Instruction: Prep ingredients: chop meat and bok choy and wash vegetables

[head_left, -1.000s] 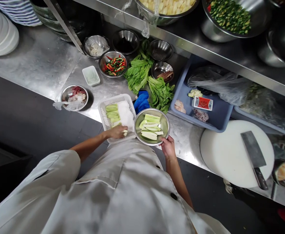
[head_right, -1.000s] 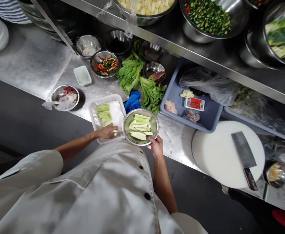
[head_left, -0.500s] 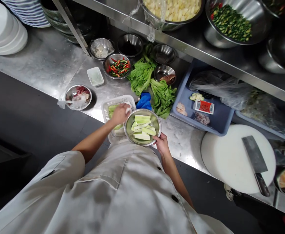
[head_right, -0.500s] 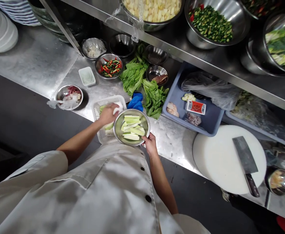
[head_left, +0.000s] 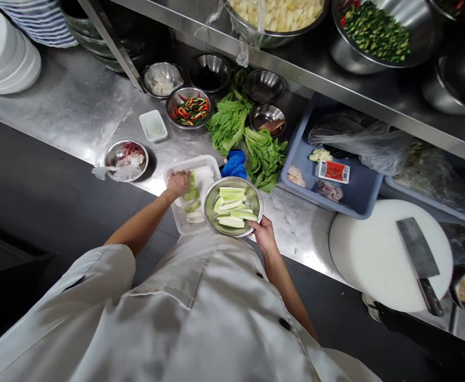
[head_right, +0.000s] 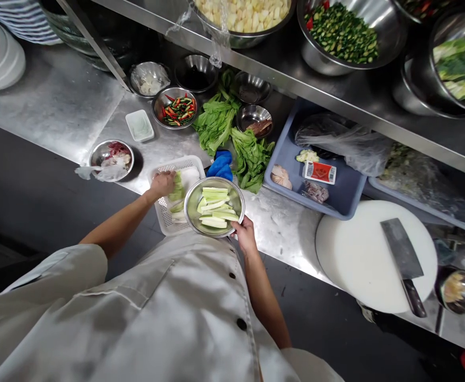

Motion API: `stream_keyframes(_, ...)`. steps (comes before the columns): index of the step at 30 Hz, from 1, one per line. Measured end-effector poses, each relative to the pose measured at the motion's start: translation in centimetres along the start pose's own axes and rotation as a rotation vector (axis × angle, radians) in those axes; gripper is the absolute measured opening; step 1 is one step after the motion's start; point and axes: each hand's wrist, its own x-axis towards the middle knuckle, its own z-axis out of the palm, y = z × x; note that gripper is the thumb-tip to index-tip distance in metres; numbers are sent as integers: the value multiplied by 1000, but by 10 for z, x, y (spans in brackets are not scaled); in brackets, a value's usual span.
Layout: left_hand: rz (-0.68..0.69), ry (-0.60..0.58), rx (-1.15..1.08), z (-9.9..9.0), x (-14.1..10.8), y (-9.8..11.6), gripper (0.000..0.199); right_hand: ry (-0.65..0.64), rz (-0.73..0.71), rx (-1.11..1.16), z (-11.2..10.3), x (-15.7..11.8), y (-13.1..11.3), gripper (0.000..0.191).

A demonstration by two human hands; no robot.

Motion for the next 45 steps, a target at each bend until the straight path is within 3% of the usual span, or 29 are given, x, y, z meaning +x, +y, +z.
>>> stream_keyframes(4, -14, 26, -83, -14, -1, -5, 39, 9, 6, 13, 1, 0, -2, 25)
stream_keyframes(6, 25, 46, -249, -27, -11, 2, 37, 9, 13, 11, 1, 1, -3, 25)
stream_keyframes(10, 333, -45, -718, -48, -39, 40, 48, 0, 21, -10, 4, 3, -5, 25)
stream_keyframes(12, 454, -104, -769, -52, -44, 55, 54, -8, 16, -20, 6, 5, -5, 24)
stream_keyframes(14, 414, -39, -707, -50, -37, 57, 50, -19, 12, -27, 7, 5, -6, 23)
stream_keyframes(17, 177, 94, -328, -40, -20, 33, 42, -17, 22, -21, 6, 4, -7, 23)
stream_keyframes(20, 97, -25, 97, -25, -15, 3, 39, -3, 37, -9, 4, 2, -7, 24)
stream_keyframes(23, 159, -129, 254, -11, -24, -7, 38, 4, 44, -8, 3, 1, -7, 25)
stream_keyframes(30, 197, -59, 256, 4, -34, 1, 38, -7, 56, -6, 4, 2, -5, 24)
stream_keyframes(39, 154, -37, 60, -3, -32, 2, 39, -11, 48, -20, 3, 3, -3, 25)
stream_keyframes(45, 200, -44, 4, -5, -35, 7, 43, -15, 46, -31, 2, 3, -2, 24)
